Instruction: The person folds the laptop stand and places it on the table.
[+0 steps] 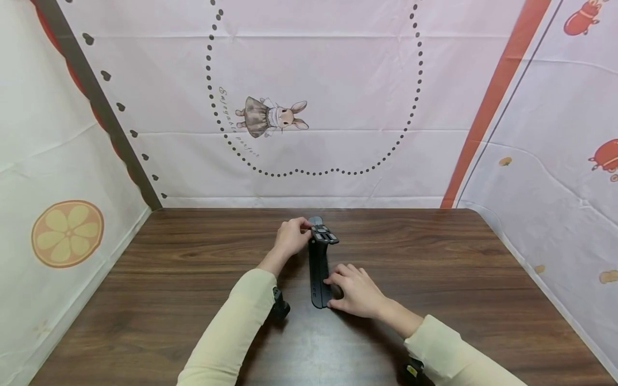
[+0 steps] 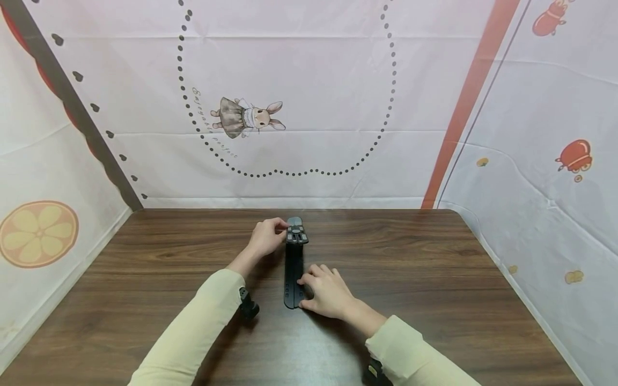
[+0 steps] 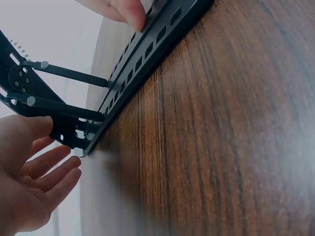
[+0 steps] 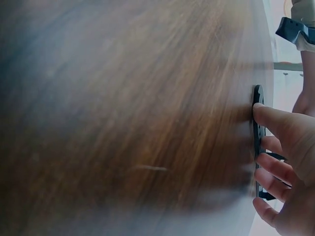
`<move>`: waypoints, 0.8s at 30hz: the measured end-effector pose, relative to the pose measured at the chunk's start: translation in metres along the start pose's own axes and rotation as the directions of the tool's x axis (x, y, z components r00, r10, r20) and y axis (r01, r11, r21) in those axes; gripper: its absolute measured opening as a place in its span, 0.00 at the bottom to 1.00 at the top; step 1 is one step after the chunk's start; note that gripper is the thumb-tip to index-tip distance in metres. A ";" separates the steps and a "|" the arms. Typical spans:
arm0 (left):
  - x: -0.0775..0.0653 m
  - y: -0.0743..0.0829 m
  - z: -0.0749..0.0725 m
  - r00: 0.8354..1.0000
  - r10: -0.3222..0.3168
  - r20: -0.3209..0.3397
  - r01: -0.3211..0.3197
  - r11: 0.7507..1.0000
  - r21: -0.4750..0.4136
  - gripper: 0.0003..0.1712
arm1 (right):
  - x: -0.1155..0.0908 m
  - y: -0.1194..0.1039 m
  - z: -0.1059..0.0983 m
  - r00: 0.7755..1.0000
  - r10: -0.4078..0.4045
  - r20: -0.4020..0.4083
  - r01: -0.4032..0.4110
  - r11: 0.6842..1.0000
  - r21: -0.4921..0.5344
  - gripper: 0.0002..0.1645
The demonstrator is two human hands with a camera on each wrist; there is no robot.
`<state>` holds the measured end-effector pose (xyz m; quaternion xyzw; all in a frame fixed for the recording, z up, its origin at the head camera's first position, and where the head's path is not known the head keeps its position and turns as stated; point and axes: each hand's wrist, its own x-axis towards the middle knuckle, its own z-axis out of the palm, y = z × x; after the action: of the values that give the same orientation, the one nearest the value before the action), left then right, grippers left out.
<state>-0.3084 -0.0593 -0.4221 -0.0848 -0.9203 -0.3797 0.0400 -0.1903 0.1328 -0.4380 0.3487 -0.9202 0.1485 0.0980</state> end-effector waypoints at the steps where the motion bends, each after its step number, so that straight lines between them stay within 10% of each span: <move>1: 0.001 0.000 0.001 1.000 0.002 0.002 -0.002 1.000 0.000 0.10 | 0.000 0.000 0.000 1.000 0.001 -0.002 -0.001 1.000 -0.003 0.24; 24: 0.000 0.001 0.003 1.000 0.003 0.027 -0.002 1.000 -0.027 0.15 | 0.001 0.000 0.000 1.000 0.009 0.012 -0.009 1.000 0.022 0.22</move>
<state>-0.3080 -0.0570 -0.4237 -0.0915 -0.9154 -0.3911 0.0269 -0.1912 0.1318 -0.4373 0.3466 -0.9205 0.1572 0.0880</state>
